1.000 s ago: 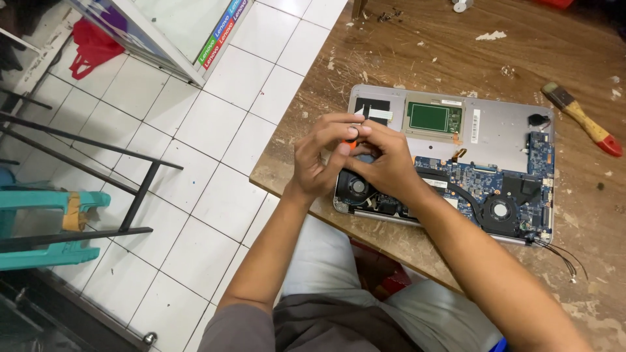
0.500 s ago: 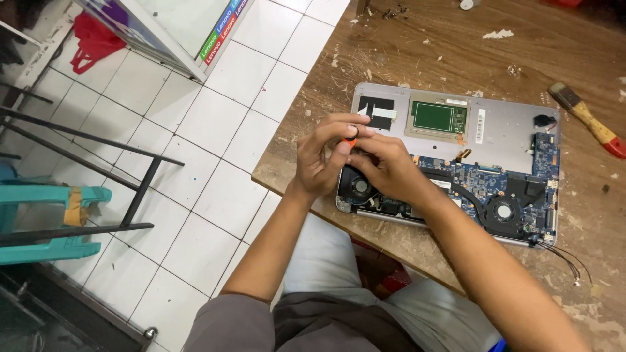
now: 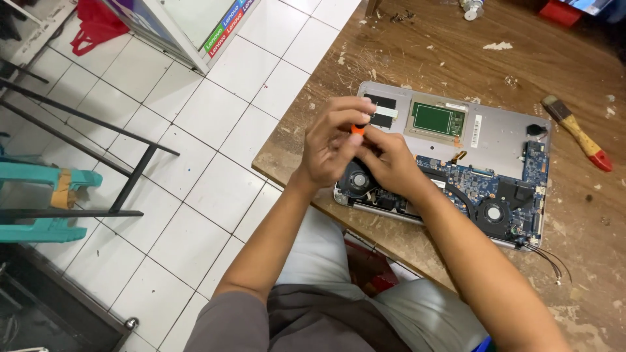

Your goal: The person uses a screwdriver to remove screws from the bottom case of a disassembled laptop. They then use a brush to clean dust from the cooling fan and surrounding components.

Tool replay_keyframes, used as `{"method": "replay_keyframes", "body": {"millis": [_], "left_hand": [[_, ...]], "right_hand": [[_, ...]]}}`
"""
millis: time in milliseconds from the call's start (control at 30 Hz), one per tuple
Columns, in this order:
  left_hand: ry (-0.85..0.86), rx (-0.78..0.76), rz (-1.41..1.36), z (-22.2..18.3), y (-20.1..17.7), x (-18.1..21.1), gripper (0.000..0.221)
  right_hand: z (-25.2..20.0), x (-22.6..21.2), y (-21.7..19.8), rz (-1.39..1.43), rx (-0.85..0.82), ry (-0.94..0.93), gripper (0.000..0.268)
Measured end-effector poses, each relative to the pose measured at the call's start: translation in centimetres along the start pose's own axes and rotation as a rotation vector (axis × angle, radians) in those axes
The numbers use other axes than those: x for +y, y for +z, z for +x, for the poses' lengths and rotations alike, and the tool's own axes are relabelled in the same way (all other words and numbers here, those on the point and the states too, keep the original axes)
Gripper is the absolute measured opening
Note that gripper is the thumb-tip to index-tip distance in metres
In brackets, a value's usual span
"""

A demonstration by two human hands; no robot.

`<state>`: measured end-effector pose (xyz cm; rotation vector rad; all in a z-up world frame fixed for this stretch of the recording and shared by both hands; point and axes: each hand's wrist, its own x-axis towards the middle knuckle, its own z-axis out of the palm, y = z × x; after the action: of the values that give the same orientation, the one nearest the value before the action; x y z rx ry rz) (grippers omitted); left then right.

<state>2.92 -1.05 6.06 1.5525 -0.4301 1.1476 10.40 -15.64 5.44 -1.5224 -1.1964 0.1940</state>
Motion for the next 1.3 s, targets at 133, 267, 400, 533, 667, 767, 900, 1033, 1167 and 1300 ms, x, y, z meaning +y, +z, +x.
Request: {"method": "replay_keyframes", "body": {"millis": [133,267,400,533,667,767,900,1033,1167,1300], "left_hand": [[-0.070,-0.041,0.038,-0.2,-1.0,0.3,0.019],[-0.002,0.011,0.169,-0.7,-1.1,-0.1,0.020],[-0.008,0.053,0.170,-1.5,-0.8,-1.7,0.031],[0.000,-0.041,0.139,-0.1,-1.2,0.6,0.020],[-0.075,-0.130,0.115,-0.8,-1.2,1.3,0.015],[-0.048,-0.098,0.169,-1.5,-1.0,0.6,0.019],[-0.003,-0.069,0.234,-1.8,-1.0,-0.8,0.027],[-0.011,-0.141,0.097,-0.4,-0.7,1.4,0.018],[-0.025,-0.168,0.162,-0.4,-1.0,2.0,0.007],[0.025,-0.095,0.233,-0.2,-0.9,1.9,0.025]], "right_hand": [[0.0,0.0,-0.1,0.039,-0.067,0.030,0.011],[-0.7,2.1,0.5,0.134,-0.033,0.070,0.028],[-0.7,3.1,0.1,-0.025,-0.027,-0.022,0.008],[0.3,0.3,-0.4,0.108,-0.065,-0.049,0.011],[-0.1,0.9,0.2,0.113,-0.044,-0.066,0.008],[-0.9,3.6,0.5,0.034,0.001,-0.088,0.016],[0.3,-0.1,0.3,0.111,-0.065,-0.077,0.006],[-1.0,2.9,-0.1,0.206,-0.127,0.015,0.017],[0.1,-0.4,-0.4,0.295,-0.136,0.060,0.016],[-0.6,1.9,0.2,0.258,-0.027,0.140,0.018]]}}
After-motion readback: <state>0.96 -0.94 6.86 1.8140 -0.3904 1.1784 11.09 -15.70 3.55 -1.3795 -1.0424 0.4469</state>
